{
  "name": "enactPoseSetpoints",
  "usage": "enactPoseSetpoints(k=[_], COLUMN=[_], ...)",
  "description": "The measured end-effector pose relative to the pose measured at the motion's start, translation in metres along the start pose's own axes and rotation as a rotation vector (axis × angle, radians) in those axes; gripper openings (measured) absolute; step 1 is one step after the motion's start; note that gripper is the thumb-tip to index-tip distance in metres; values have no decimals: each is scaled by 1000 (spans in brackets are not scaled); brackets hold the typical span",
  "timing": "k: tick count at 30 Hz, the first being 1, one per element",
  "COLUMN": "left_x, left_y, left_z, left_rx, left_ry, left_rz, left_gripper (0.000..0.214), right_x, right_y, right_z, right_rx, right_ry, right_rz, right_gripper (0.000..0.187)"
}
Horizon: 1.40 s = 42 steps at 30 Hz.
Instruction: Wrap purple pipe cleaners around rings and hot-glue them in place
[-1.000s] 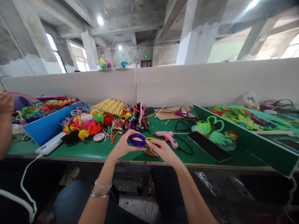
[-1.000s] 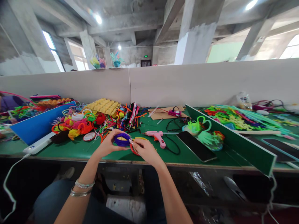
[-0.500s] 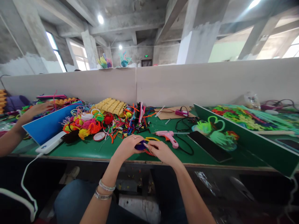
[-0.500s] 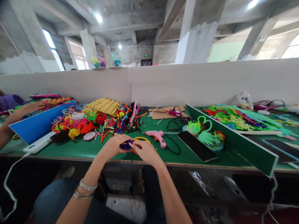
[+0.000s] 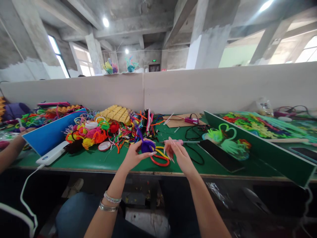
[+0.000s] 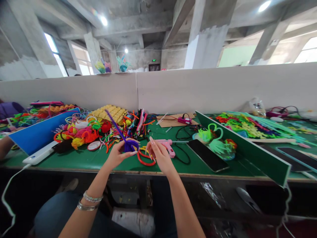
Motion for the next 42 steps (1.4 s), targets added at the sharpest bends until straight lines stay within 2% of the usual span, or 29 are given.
enactPoseSetpoints(k=[4,10,18,25,31,42], left_x=[-3,-3,-3,-3,-4,-3], left_y=[-1,-1,-1,1,1,3], left_z=[-1,1,-3,-5,-3,3], left_rx=[31,0,23,42,39,34], left_ry=[177,169,184,225,214,155], left_rz=[24,-29,-48,-86,-119,-148], left_gripper=[38,37,40,43,43,47], right_x=[-5,-21,-23,-23,-23,-21], right_y=[1,5,5,6,6,7], right_z=[-2,-10,-7,-13,-15,-5], right_rx=[31,81,96,113,67,11], right_ry=[-22,96,145,130,71,-34], right_rz=[-9,-95,-117,-121,-113,-141], right_gripper=[35,29,22,22,26,25])
Point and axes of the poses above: each hand's wrist, its own y-axis away from the middle knuckle, its own x-axis out of the back of the hand, z = x × y, the point moved 3 cm from there along -y, towards the middle knuckle, and after that the axes turned 12 degrees about x, right-handed, at the moved point
